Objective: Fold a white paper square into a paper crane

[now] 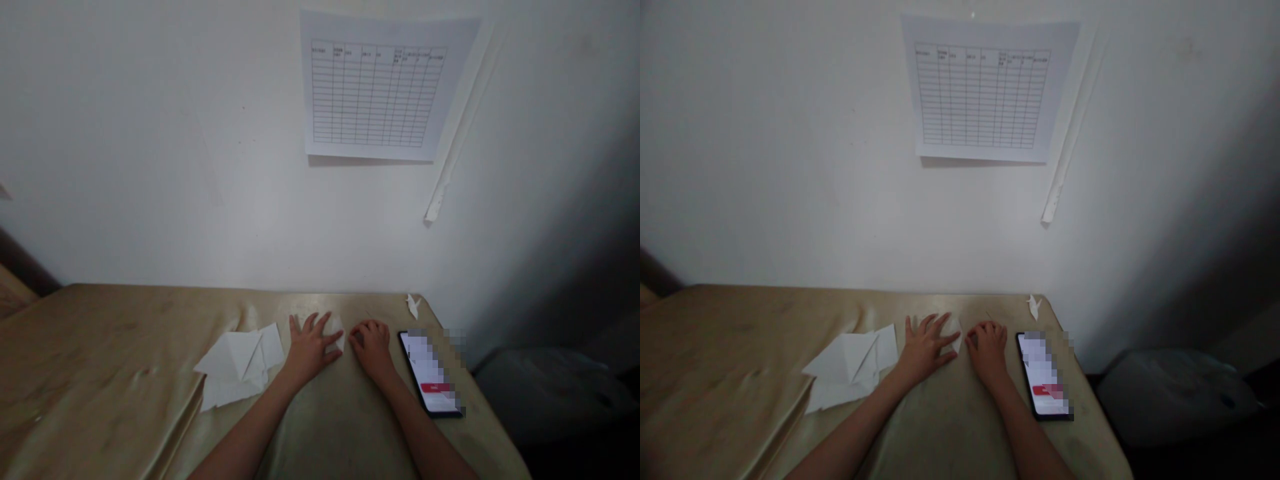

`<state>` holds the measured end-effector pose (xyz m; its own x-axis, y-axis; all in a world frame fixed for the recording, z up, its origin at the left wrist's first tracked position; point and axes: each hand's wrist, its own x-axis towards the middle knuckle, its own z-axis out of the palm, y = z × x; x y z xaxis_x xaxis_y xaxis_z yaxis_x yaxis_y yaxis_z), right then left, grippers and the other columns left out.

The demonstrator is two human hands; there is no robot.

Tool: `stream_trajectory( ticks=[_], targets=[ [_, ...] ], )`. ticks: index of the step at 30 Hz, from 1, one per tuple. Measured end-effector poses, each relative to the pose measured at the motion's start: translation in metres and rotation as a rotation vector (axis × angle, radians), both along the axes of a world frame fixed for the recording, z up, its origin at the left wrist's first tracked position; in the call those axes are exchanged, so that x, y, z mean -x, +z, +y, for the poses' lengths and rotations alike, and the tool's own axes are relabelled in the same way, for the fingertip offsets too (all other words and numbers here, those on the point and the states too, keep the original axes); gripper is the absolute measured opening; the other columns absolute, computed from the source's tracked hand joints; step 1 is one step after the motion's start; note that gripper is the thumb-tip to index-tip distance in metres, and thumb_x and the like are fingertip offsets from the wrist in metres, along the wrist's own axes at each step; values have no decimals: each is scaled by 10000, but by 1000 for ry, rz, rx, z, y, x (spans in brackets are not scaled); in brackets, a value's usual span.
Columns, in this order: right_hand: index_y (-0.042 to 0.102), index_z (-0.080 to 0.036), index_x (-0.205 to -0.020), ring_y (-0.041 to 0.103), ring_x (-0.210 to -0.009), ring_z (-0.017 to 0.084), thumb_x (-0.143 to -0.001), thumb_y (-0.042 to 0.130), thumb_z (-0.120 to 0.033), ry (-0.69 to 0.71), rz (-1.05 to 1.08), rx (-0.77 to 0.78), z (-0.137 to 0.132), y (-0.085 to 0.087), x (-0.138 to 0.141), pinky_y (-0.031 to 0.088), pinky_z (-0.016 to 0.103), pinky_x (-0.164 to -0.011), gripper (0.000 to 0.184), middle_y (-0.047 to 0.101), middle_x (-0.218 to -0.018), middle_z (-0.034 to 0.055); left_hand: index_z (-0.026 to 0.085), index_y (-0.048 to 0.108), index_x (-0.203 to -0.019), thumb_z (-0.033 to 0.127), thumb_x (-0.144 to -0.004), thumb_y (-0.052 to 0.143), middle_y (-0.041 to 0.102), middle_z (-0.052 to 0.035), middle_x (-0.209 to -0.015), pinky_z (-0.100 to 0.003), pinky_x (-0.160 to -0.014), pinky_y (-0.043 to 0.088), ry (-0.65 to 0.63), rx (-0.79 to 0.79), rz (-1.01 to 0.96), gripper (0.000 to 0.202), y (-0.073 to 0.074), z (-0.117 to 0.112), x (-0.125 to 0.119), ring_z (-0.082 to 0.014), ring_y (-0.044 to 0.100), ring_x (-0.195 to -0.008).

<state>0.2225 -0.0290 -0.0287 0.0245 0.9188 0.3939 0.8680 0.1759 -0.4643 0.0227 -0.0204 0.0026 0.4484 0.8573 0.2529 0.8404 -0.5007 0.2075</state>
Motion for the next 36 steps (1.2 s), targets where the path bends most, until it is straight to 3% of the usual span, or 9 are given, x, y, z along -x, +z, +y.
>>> stream_trajectory(
  ticks=[3,6,9,12,17,23,36],
  targets=[
    [696,-249,-961,469,-1105,280,-869,626,-332,13,10,-10,-4,5,3,281,508,-1063,143,630,-1076,78,510,587,-1292,579,-846,631,419,-35,-1553,-788,-1069,-119,59,-4,-7,454,-5,2,-1,-407,321,-1417],
    [705,-289,-1025,472,-1119,270,-855,647,-314,84,-9,-13,-8,10,8,214,551,-1108,182,623,-1086,64,520,553,-1320,511,-908,577,454,-21,-1529,-790,-1079,-74,67,16,-22,413,-9,4,-3,-384,329,-1414],
    [729,-342,-1009,469,-1120,270,-843,677,-324,117,-37,-13,-11,12,12,141,593,-1129,175,626,-1073,54,531,566,-1299,446,-925,575,478,5,-1508,-789,-1089,-20,81,58,-48,383,-9,6,-3,-367,333,-1407],
    [749,-362,-968,467,-1117,272,-840,694,-339,112,-37,2,-11,12,13,148,595,-1121,141,632,-1054,52,541,585,-1272,425,-916,599,460,-3,-1516,-778,-1098,22,127,49,-58,375,-5,9,-2,-364,332,-1406],
    [760,-357,-927,471,-1111,270,-841,697,-341,92,-29,10,-9,12,13,198,570,-1103,108,634,-1057,52,571,575,-1265,452,-914,596,358,18,-1587,-757,-1101,-84,67,-44,-23,371,-1,14,-1,-376,270,-1451],
    [760,-360,-907,477,-1086,265,-828,708,-349,81,-22,30,-9,13,13,277,528,-1053,95,625,-1066,48,573,572,-1269,505,-921,559,319,46,-1609,-723,-1101,-165,40,-40,-14,355,-2,14,-5,-376,214,-1484],
    [754,-355,-910,494,-1099,269,-842,691,-383,79,-26,54,-10,17,13,223,575,-1087,97,623,-1068,49,581,514,-1319,571,-920,504,289,21,-1625,-754,-1081,-129,118,65,-32,399,-11,14,-5,-415,195,-1489]
  ],
)
